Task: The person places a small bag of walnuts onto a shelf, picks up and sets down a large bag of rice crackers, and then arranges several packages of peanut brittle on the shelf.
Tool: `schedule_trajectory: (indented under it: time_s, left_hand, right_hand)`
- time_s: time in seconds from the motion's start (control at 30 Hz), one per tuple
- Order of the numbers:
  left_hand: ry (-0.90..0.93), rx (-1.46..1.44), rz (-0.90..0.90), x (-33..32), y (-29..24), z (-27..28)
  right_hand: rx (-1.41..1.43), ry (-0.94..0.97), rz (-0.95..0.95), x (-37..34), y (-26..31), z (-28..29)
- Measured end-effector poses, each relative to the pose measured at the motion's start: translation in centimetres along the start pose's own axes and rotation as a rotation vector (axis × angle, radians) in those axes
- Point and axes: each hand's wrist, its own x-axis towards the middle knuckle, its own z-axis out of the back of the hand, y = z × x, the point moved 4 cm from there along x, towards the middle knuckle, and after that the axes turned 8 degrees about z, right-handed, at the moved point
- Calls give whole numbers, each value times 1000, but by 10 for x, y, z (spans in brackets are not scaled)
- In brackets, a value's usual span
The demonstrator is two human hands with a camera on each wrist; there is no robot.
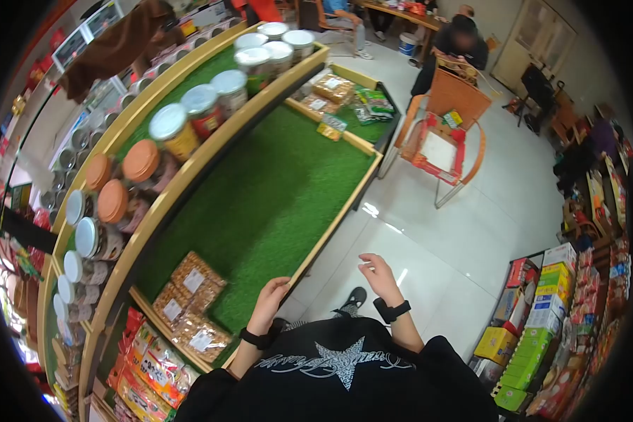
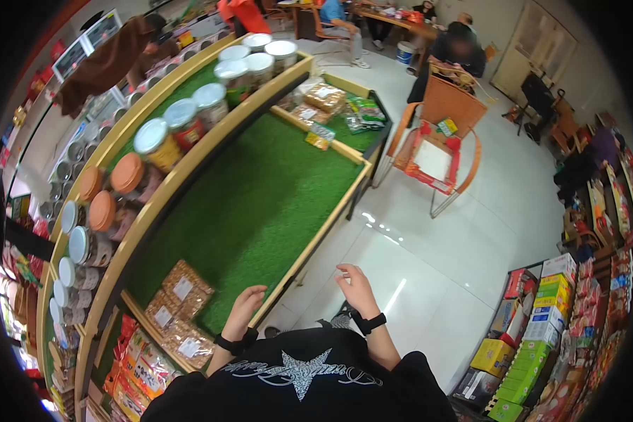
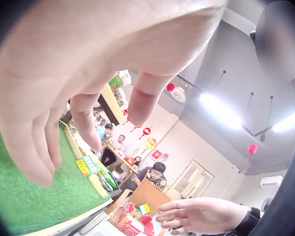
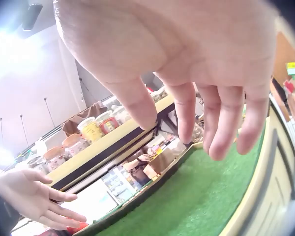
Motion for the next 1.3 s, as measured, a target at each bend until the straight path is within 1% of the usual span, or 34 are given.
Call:
schedule_trajectory:
  time_s: [0.03,0.07,0.1,0.17,0.2,0.23,0.3,0.33,0.37,0.43,0.5,0.57,0.67,0.7,0.73,0.8,0.83,0.9,0.97,1.03,1.1,1.17,1.23,1.3]
  left_hand:
    - [31,23,34,8,-7,-18]
    - [15,-104,-61,20,-13,-40]
    - [38,-89,-64,29,-20,-60]
    - [160,24,-126,46,-39,-102]
    - [170,-26,-157,53,-47,-124]
    - [195,-22,-152,57,-55,-142]
    - [206,57,-274,59,-76,-171]
    - [207,70,-307,68,-76,-182]
    - [217,69,-301,71,-76,-192]
    - [223,164,-210,79,-73,-208]
    - [244,224,-176,85,-67,-221]
    - [288,145,-214,88,-73,-239]
    - [361,121,-167,107,-74,-248]
    - [401,116,-141,112,-77,-251]
    - [402,118,-139,118,-81,-253]
    - [356,141,-120,132,-94,-257]
    - [357,137,-125,140,-103,-259]
    - [297,138,-147,159,-120,-261]
    - [285,105,-177,188,-130,-259]
    - [259,62,-262,209,-157,-258]
    - [241,56,-271,227,-185,-256]
    - [232,31,-340,246,-212,-252]
    - [209,31,-357,261,-234,-246]
    - [207,19,-365,279,-247,-241]
  right_hand:
    - [-52,-40,-16,1,-8,26]
    - [-102,-82,-33,2,-16,51]
    - [-103,-109,-39,1,-22,74]
    - [-228,-224,-30,-10,-27,122]
    - [-249,-260,-53,-16,-23,143]
    - [-260,-279,-67,-24,-29,157]
    - [-204,-375,-137,-41,-45,184]
    - [-191,-398,-155,-50,-47,191]
    - [-171,-414,-196,-57,-54,195]
    - [-146,-414,-225,-72,-64,196]
    - [-89,-443,-271,-85,-79,188]
    - [-34,-472,-301,-91,-86,182]
    - [21,-452,-373,-88,-90,178]
    - [22,-453,-376,-83,-89,181]
    - [9,-430,-395,-76,-88,184]
    - [-5,-409,-409,-57,-89,194]
    - [-23,-445,-400,-46,-89,203]
    - [-51,-478,-382,-20,-92,223]
    - [-67,-569,-325,8,-94,243]
    - [-46,-573,-325,43,-85,258]
    - [-55,-639,-297,77,-77,273]
    - [-37,-643,-275,114,-71,281]
    - [-82,-673,-198,147,-70,284]
    - [-51,-641,-226,177,-72,281]
